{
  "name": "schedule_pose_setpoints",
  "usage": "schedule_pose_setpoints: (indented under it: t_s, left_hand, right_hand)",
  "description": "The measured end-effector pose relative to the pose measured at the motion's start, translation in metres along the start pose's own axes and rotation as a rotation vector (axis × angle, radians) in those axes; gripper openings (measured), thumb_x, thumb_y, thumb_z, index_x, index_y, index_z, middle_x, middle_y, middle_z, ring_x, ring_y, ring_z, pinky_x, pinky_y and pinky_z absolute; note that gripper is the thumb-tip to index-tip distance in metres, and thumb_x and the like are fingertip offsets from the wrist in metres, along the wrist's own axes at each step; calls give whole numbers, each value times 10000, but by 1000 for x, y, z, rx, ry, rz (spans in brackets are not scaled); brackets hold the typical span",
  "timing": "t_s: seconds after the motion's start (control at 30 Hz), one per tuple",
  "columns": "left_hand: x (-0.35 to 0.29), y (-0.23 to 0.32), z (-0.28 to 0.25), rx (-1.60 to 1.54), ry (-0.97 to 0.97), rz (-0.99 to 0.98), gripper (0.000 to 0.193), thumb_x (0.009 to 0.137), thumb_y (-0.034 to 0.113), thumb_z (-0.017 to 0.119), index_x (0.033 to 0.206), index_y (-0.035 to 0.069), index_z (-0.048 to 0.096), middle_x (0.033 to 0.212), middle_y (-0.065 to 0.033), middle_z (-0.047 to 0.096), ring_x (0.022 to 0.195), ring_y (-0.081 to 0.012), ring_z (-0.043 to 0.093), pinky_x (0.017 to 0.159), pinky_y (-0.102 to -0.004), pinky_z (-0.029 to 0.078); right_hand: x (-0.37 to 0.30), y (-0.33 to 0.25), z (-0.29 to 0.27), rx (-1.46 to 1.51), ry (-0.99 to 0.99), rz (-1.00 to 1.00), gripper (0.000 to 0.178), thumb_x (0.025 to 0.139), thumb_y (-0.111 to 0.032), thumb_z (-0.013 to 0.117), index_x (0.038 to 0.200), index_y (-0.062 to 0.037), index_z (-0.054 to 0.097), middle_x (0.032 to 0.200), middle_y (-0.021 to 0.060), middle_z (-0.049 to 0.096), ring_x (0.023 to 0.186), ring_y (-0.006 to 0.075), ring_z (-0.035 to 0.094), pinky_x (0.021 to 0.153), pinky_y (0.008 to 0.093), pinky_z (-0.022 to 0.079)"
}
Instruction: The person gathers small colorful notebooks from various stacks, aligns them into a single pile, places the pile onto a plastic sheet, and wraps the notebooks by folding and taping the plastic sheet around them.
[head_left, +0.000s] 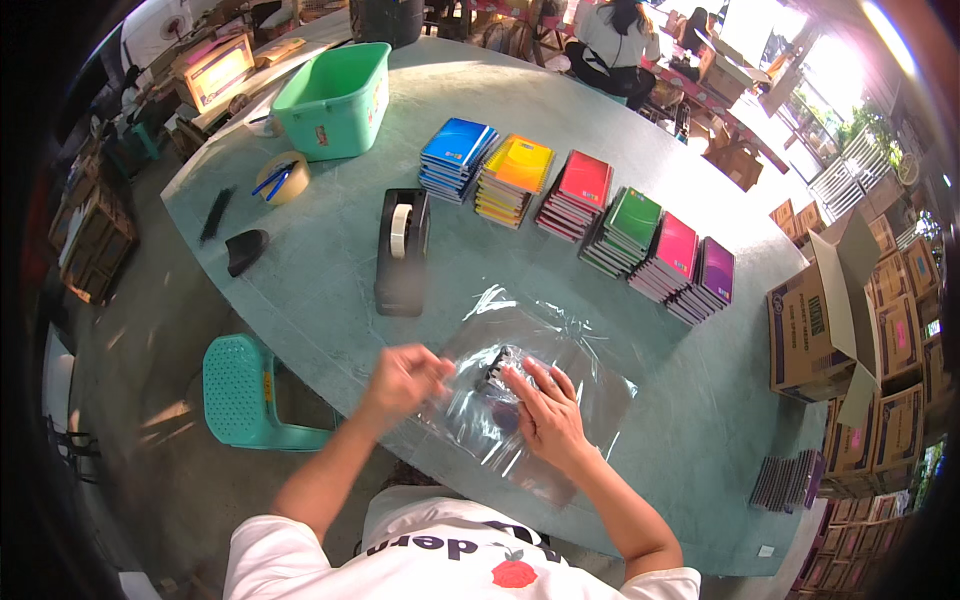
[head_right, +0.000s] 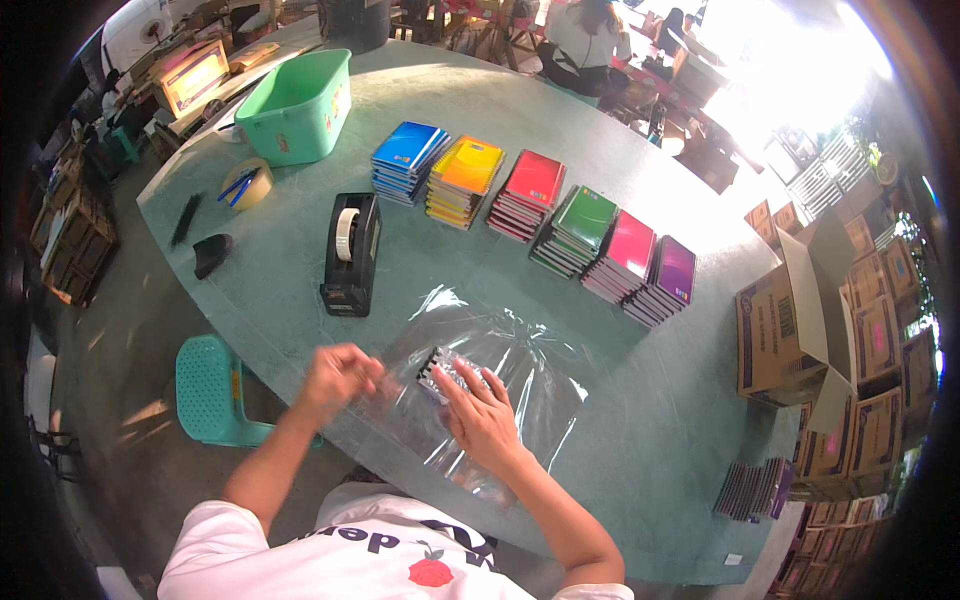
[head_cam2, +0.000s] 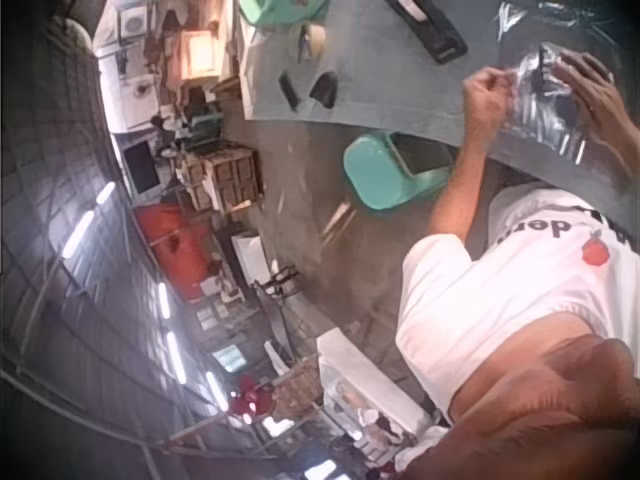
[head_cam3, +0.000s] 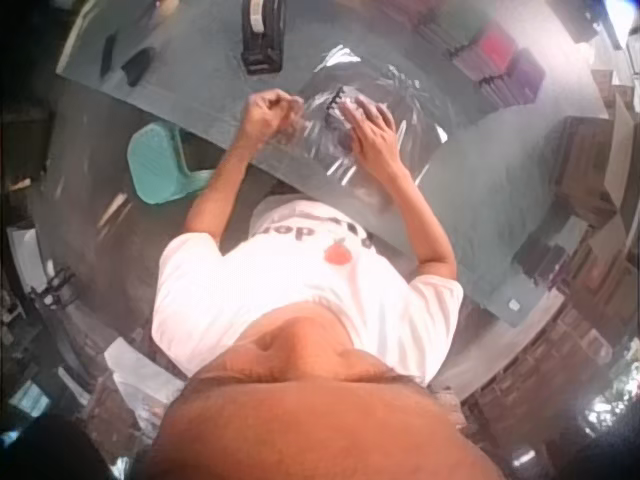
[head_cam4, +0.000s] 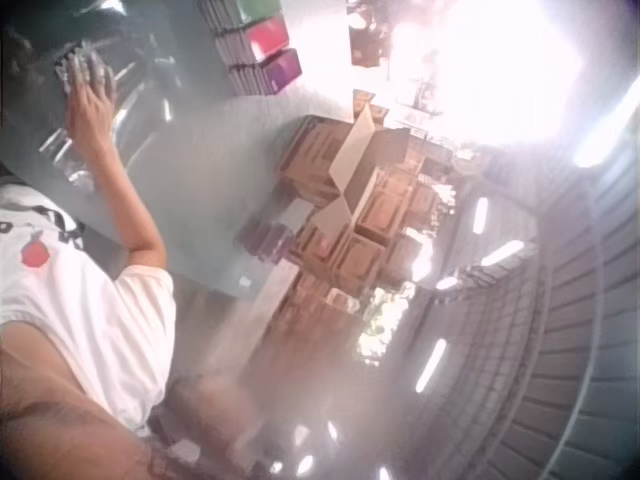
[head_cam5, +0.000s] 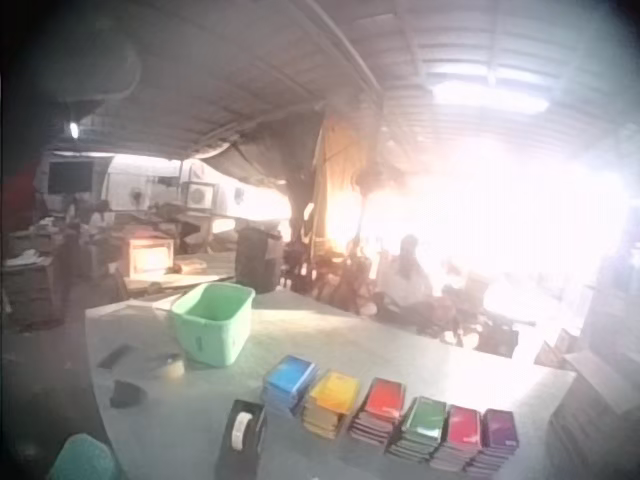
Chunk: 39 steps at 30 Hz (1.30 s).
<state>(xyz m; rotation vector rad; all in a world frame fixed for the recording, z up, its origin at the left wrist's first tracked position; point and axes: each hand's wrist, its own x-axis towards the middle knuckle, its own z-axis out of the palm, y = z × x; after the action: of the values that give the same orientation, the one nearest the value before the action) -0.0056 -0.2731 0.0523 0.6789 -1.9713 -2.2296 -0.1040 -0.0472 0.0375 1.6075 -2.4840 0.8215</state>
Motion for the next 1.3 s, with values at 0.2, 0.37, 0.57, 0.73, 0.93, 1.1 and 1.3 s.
schedule_pose_setpoints:
  t_s: [0.2, 0.37, 0.57, 0.73, 0.93, 1.1, 1.3]
  left_hand:
    - [-17, -26, 76, 234, 103, 156, 270, 782, 253, 739, 680, 32, 622, 603, -25, 625, 518, -48, 480, 466, -238, 386]
    - [-3, -63, 62, 498, 148, 203, 327, 696, 304, 789, 652, 26, 624, 522, -52, 573, 472, -129, 507, 467, -291, 416]
    - [17, -78, 33, 550, 101, 367, 486, 630, 347, 816, 960, 54, 614, 920, -61, 641, 747, -188, 608, 614, -307, 487]
    - [45, -4, 45, 480, -361, 461, 828, 511, 301, 867, 1216, 81, 493, 1074, -63, 580, 1065, -273, 534, 966, -404, 394]
    - [10, 10, 172, 749, -525, 1081, 759, 493, 160, 817, 1187, 92, 519, 1171, -87, 536, 1109, -242, 499, 883, -409, 338]
    - [-56, -19, 273, 741, -1042, 1361, 479, 721, 178, 631, 1190, 113, 563, 1285, -145, 450, 1238, -323, 379, 1007, -494, 285]
    - [-87, -69, 284, 655, -1406, 1206, 339, 772, 252, 656, 1091, 147, 606, 1242, -108, 496, 1186, -310, 419, 966, -458, 336]
  right_hand:
    - [1, -3, -2, 73, 20, -7, 652, 755, -39, 553, 1379, -123, 384, 1203, 41, 574, 1296, 208, 393, 1079, 421, 239]
    - [3, -16, -12, 92, -70, 21, 691, 729, -97, 610, 1380, -119, 376, 1236, 71, 548, 1296, 220, 389, 1075, 438, 241]
    - [26, -12, -24, 103, -30, 365, 565, 775, -292, 678, 1270, -90, 494, 1186, 124, 570, 1180, 252, 481, 983, 432, 357]
    - [21, 18, -31, 656, -223, 843, 469, 928, -449, 459, 1207, -79, 536, 928, 170, 621, 896, 257, 616, 764, 369, 504]
    - [-84, 32, -102, 979, 31, 1039, 461, 937, -482, 425, 1190, -123, 568, 1054, 29, 601, 929, 126, 561, 714, 286, 489]
    - [-216, 44, -146, 372, 304, 1159, 620, 760, -481, 680, 1273, -182, 499, 1190, 131, 523, 1067, 238, 511, 882, 381, 444]
    - [-300, 68, -112, -472, 278, 1598, 1018, 500, -377, 849, 1378, -286, 341, 1370, 174, 299, 1203, 422, 337, 951, 497, 392]
